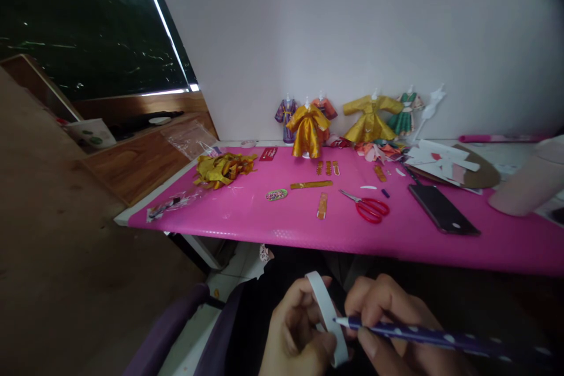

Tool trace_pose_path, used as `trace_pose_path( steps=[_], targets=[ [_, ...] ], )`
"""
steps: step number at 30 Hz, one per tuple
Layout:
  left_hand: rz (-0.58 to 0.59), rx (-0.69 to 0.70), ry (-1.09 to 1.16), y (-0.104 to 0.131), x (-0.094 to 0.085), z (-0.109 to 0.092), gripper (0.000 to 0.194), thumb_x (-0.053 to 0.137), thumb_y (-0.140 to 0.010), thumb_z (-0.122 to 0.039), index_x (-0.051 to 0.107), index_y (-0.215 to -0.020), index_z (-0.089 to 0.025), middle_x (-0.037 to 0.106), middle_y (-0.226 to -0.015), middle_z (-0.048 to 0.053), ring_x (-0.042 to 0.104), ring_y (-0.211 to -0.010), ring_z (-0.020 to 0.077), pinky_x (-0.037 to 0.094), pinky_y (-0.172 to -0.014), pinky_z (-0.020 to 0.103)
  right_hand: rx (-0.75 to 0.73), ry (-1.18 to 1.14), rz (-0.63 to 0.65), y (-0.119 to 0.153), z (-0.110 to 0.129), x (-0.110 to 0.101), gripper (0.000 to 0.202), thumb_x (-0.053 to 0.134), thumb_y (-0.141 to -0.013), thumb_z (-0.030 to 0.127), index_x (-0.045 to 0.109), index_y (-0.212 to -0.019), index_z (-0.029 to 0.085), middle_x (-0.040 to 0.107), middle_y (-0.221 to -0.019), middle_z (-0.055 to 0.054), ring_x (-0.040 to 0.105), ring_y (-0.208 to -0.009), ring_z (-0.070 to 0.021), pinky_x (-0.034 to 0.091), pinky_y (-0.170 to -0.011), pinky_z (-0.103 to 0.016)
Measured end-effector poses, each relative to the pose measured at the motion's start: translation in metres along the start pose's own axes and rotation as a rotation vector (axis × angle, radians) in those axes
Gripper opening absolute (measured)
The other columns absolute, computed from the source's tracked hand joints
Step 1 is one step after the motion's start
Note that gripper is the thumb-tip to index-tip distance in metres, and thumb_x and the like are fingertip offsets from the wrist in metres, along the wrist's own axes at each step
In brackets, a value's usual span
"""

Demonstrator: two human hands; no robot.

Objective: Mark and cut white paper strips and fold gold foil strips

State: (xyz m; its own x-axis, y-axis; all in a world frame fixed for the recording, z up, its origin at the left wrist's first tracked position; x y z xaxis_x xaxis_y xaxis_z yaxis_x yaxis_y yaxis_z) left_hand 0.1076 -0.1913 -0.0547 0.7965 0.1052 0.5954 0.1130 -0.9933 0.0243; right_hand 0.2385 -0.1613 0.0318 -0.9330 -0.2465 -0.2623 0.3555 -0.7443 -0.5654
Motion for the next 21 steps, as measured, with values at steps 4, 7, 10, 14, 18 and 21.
trace_pose_path(
  steps=[4, 7, 10, 14, 18, 21],
  targets=[
    [-0.006, -0.009, -0.013, 0.001, 0.0008, -0.0004, 0.046, 0.087, -0.06, -0.022, 0.076, -0.104, -0.026, 0.07, -0.078, 0.001, 0.062, -0.07, 0.0133, 0.048, -0.063, 0.019, -0.002, 0.02, 0.013, -0.0012, 0.0023, -0.0002, 0.026, 0.048, -0.1, 0.04, 0.044, -0.079, 0.026, 0.061, -0.066, 0.004, 0.062, -0.056, -0.0112, 0.05, -0.052, -0.017],
    [-0.008, 0.002, -0.025, 0.0017, 0.0003, -0.0001, 0.046, 0.086, -0.059, -0.021, 0.077, -0.103, -0.025, 0.069, -0.076, 0.001, 0.062, -0.068, 0.0141, 0.049, -0.061, 0.021, -0.02, 0.04, 0.005, -0.0002, 0.0025, -0.0014, 0.026, 0.048, -0.1, 0.038, 0.044, -0.078, 0.025, 0.061, -0.065, 0.004, 0.062, -0.055, -0.011, 0.05, -0.052, -0.017],
    [-0.025, 0.008, -0.026, 0.0019, -0.0007, 0.0009, 0.046, 0.085, -0.057, -0.016, 0.077, -0.101, -0.025, 0.07, -0.076, 0.001, 0.062, -0.067, 0.0142, 0.049, -0.06, 0.021, -0.038, 0.047, -0.002, -0.0003, 0.0017, -0.0021, 0.025, 0.049, -0.1, 0.038, 0.044, -0.079, 0.025, 0.06, -0.064, 0.004, 0.062, -0.054, -0.0109, 0.05, -0.05, -0.017],
    [-0.034, 0.006, -0.017, 0.0012, -0.0009, 0.0019, 0.046, 0.081, -0.056, -0.012, 0.077, -0.1, -0.026, 0.07, -0.076, 0.0, 0.063, -0.066, 0.0135, 0.049, -0.061, 0.021, -0.036, 0.087, -0.007, -0.0016, 0.0025, -0.0021, 0.028, 0.048, -0.1, 0.039, 0.043, -0.077, 0.025, 0.06, -0.064, 0.004, 0.062, -0.054, -0.0105, 0.051, -0.051, -0.016],
    [-0.009, 0.009, -0.02, 0.0006, -0.0002, 0.0015, 0.048, 0.08, -0.058, -0.01, 0.077, -0.102, -0.027, 0.071, -0.078, 0.0, 0.064, -0.067, 0.0129, 0.049, -0.063, 0.019, -0.059, 0.114, 0.007, -0.0027, 0.0064, -0.0012, 0.027, 0.047, -0.101, 0.04, 0.042, -0.078, 0.026, 0.061, -0.063, 0.005, 0.062, -0.053, -0.0101, 0.049, -0.049, -0.016],
    [0.003, 0.005, -0.008, 0.0007, 0.0006, 0.0015, 0.046, 0.081, -0.059, -0.011, 0.077, -0.102, -0.027, 0.071, -0.078, -0.001, 0.064, -0.069, 0.0123, 0.048, -0.062, 0.018, -0.057, 0.128, 0.009, -0.0034, 0.0073, -0.0014, 0.027, 0.046, -0.1, 0.042, 0.042, -0.079, 0.026, 0.062, -0.066, 0.004, 0.063, -0.054, -0.0105, 0.049, -0.05, -0.016]
  ],
)
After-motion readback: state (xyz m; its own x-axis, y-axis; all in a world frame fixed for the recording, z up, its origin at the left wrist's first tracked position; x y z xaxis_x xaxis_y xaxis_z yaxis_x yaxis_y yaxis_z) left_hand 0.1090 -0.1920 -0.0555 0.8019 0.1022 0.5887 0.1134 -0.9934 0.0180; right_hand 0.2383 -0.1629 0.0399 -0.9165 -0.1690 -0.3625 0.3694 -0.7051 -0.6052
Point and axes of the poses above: each hand's wrist, its own y-axis away from the middle knuckle, its own x-axis out of the palm, z = x × y, the point moved 5 cm from there along -y, towards the middle knuckle
